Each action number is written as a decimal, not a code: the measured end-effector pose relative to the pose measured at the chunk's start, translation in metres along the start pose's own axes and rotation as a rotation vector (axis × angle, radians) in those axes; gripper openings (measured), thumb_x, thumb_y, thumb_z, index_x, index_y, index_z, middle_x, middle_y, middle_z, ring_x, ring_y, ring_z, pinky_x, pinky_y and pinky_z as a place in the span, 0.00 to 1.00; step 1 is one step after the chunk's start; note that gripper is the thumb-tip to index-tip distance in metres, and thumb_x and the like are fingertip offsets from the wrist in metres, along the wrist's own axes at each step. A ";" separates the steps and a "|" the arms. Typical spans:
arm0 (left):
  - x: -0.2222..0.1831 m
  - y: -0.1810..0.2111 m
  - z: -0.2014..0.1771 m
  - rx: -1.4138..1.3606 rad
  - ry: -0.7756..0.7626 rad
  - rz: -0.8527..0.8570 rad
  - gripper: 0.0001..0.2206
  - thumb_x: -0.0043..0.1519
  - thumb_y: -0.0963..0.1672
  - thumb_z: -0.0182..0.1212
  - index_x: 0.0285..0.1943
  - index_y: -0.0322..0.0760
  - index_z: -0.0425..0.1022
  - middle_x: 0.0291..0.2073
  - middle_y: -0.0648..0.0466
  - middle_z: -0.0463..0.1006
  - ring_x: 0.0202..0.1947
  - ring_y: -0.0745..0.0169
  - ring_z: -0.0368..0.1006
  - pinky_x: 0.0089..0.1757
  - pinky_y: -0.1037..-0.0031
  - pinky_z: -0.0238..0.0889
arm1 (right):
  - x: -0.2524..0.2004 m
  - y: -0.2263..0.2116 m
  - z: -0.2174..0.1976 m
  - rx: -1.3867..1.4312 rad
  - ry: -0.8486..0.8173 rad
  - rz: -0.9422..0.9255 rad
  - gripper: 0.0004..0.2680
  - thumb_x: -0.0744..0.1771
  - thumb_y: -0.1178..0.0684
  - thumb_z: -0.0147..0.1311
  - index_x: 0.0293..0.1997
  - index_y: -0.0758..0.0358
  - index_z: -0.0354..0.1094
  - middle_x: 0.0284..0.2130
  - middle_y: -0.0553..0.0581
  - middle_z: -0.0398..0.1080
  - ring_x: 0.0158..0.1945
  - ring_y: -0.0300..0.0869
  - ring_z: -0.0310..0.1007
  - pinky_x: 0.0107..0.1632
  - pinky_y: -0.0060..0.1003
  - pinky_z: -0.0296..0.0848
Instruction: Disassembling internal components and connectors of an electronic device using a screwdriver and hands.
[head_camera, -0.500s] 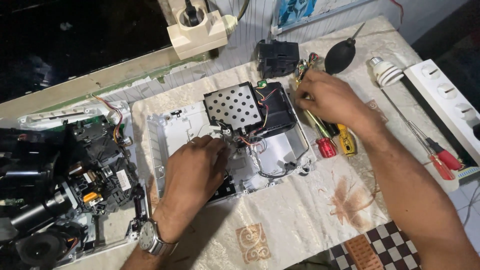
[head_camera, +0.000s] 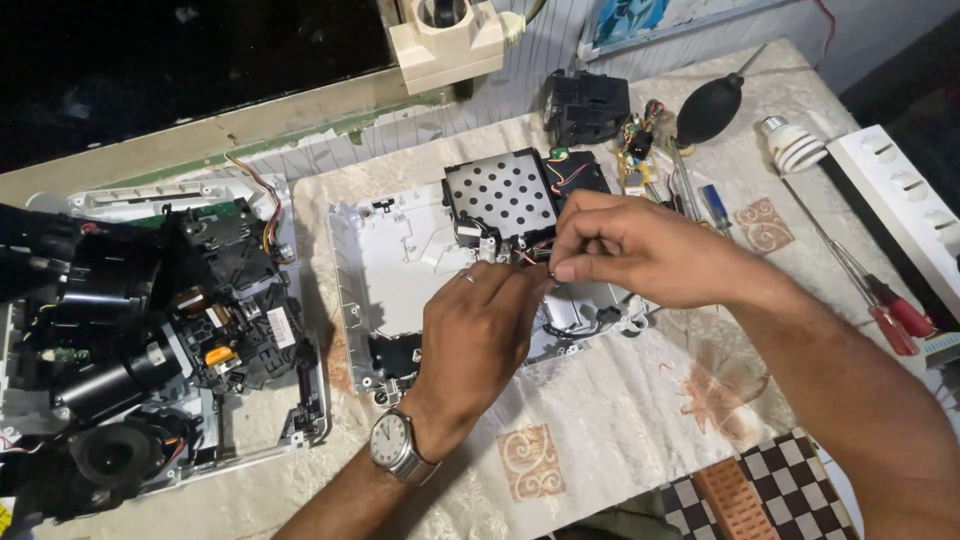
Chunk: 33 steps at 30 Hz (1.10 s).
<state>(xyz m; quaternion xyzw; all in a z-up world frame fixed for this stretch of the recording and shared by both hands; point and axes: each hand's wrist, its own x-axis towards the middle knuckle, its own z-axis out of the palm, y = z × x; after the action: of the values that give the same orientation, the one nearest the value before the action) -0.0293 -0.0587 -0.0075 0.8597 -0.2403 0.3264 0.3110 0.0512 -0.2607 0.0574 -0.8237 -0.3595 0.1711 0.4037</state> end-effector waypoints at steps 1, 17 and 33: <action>0.001 0.001 -0.002 -0.002 0.001 -0.001 0.03 0.64 0.39 0.62 0.42 0.36 0.81 0.28 0.51 0.77 0.31 0.50 0.77 0.30 0.68 0.69 | 0.000 0.000 0.002 -0.001 -0.001 0.002 0.05 0.66 0.56 0.60 0.36 0.66 0.78 0.32 0.55 0.69 0.35 0.40 0.66 0.37 0.37 0.71; 0.005 -0.009 -0.015 0.146 -0.126 -0.062 0.03 0.60 0.40 0.54 0.35 0.37 0.65 0.26 0.51 0.68 0.25 0.54 0.63 0.26 0.63 0.56 | -0.023 0.078 -0.046 -0.722 0.167 1.006 0.11 0.69 0.45 0.49 0.55 0.47 0.75 0.48 0.56 0.79 0.51 0.57 0.77 0.49 0.55 0.73; 0.010 -0.027 -0.026 0.087 -0.068 -0.123 0.03 0.64 0.41 0.53 0.39 0.36 0.68 0.30 0.52 0.73 0.27 0.55 0.67 0.26 0.64 0.61 | -0.065 0.127 -0.059 -0.302 0.348 0.772 0.09 0.69 0.56 0.51 0.43 0.62 0.82 0.46 0.58 0.82 0.52 0.45 0.78 0.56 0.37 0.67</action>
<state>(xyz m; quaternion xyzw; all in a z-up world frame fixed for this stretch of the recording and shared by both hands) -0.0164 -0.0247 0.0049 0.8960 -0.1833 0.2874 0.2845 0.0985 -0.3926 -0.0068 -0.9638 0.0264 0.1135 0.2399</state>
